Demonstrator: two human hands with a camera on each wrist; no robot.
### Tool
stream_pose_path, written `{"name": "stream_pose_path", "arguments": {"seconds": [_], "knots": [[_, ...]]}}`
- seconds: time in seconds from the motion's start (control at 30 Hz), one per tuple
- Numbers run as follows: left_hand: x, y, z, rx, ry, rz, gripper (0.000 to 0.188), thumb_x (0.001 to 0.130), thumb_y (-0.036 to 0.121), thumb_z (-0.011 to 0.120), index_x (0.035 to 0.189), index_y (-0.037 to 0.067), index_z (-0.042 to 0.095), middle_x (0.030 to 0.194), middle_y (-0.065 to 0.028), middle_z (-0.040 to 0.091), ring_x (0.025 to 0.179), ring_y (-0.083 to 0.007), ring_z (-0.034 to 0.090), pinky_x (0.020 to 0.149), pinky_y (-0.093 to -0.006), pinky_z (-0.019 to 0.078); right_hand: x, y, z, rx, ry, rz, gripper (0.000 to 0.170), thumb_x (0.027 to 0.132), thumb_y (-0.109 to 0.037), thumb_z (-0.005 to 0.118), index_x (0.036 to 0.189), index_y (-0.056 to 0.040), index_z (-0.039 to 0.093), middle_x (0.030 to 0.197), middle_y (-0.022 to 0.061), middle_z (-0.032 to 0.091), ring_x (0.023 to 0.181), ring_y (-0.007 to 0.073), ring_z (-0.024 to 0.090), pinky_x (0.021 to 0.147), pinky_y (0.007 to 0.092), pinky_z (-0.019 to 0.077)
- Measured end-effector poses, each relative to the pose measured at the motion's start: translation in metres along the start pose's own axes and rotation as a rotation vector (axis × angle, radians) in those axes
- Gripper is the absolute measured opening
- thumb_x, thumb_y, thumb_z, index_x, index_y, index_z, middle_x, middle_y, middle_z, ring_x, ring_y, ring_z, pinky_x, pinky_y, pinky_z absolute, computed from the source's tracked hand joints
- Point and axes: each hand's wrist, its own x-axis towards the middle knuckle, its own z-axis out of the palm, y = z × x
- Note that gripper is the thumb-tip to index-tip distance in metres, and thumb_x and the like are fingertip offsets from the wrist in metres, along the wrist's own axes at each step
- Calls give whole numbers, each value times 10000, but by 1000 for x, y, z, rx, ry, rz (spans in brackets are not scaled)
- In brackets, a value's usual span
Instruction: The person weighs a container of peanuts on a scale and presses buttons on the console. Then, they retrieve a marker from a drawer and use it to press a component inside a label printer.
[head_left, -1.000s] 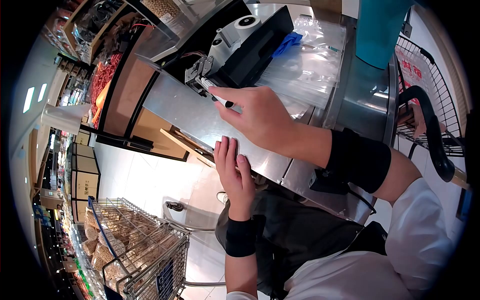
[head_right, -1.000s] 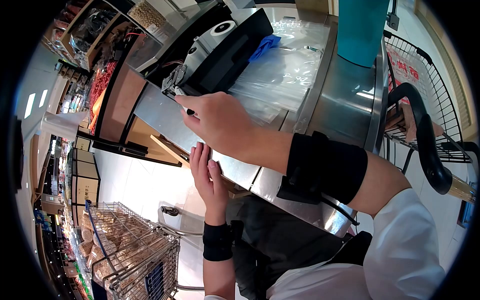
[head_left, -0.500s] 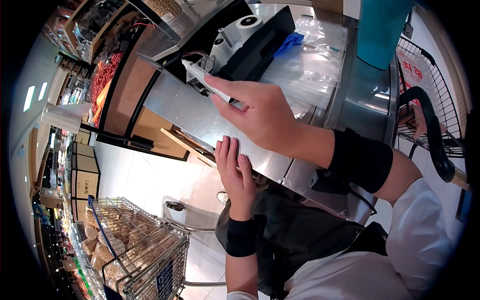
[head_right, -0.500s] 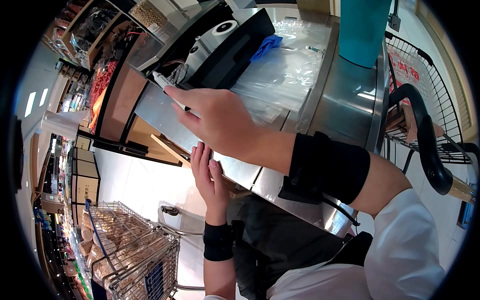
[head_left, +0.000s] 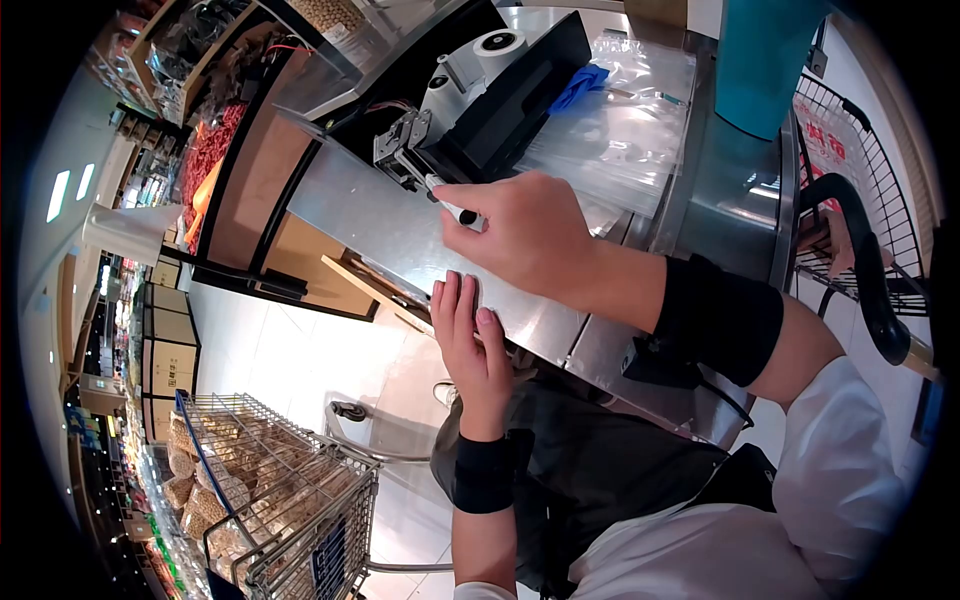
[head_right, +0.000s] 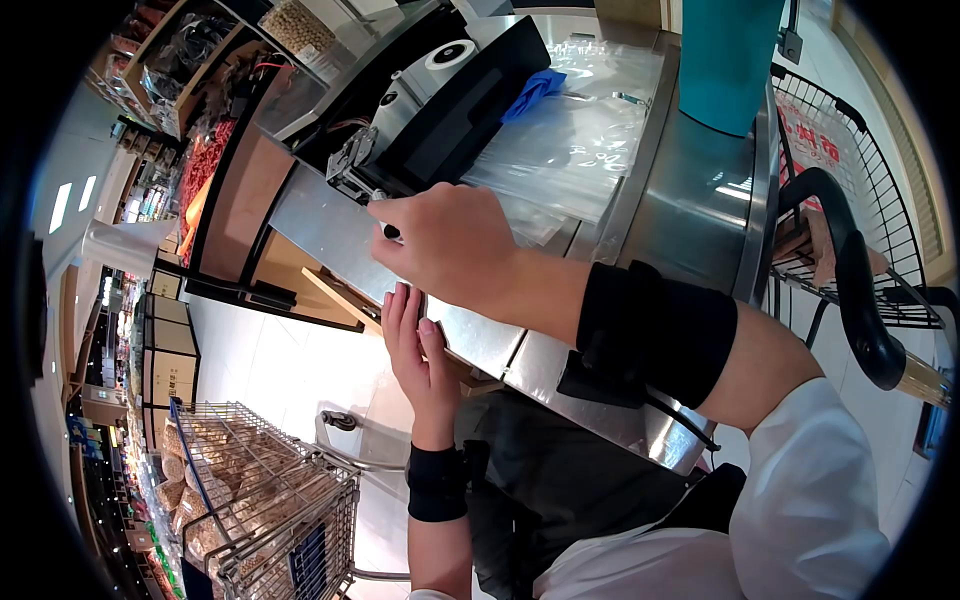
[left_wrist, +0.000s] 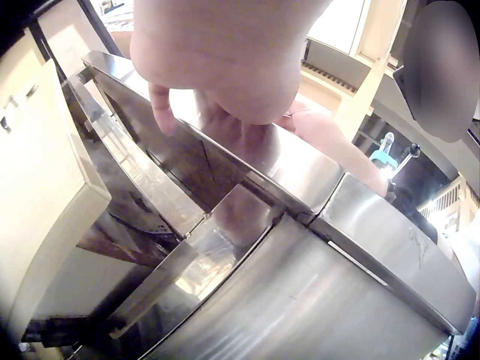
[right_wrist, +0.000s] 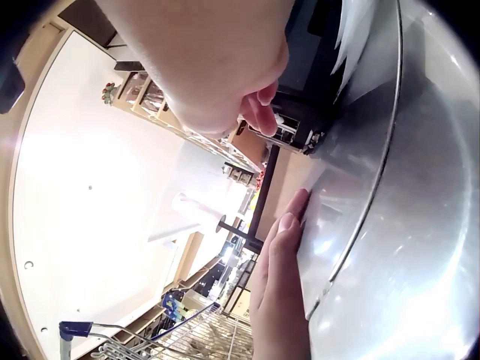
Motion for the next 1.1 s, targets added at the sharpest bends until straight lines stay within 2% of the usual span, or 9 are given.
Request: {"name": "stream_pose_path", "arguments": {"seconds": [0.07,0.13,0.43,0.63,0.97,1.03,1.1], "knots": [[0,-1,0,4,1,1,404,1003,174,452,1340,-29,543,1454,-221,458,1400,-413,345,1152,-487,257,0,2,1,-21,-30,12,248,834,-237,612,1002,-116,749,607,104,650,571,294,662,531,389,528],[0,-1,1,-1,8,-25,431,1032,251,412,1330,-15,572,1463,-178,474,1428,-364,329,1160,-455,247,0,3,2,-44,-18,32,243,836,-235,611,997,-118,752,619,112,656,578,298,666,544,390,537],[-1,-2,2,1,13,-22,420,1033,242,412,1318,-16,581,1460,-177,477,1424,-366,335,1157,-455,255,0,4,1,-44,-81,104,287,842,-253,616,1050,-105,749,672,139,678,655,327,678,631,413,556],[-1,-1,1,2,3,-22,421,1031,241,408,1321,-14,576,1467,-175,470,1423,-368,332,1158,-452,254,0,3,1,-21,-110,181,298,858,-272,610,1061,-101,746,715,125,695,702,329,676,678,413,554],[0,0,0,2,2,-20,425,1030,238,405,1318,-25,574,1464,-180,469,1420,-369,333,1159,-452,250,-2,3,3,-52,-105,130,276,867,-251,610,1064,-115,748,708,124,688,679,324,676,640,422,549],[0,1,0,3,3,-21,425,1029,234,406,1315,-32,574,1460,-183,471,1419,-370,335,1158,-453,250,-1,2,-1,-72,-219,158,274,866,-229,605,1076,-117,741,719,124,691,688,323,679,619,422,549],[0,0,1,6,4,-22,424,1029,233,406,1315,-31,574,1459,-183,473,1418,-370,335,1158,-453,250,-3,3,0,-78,-216,126,279,865,-220,602,1088,-117,734,718,127,689,684,325,677,613,424,549]]}}
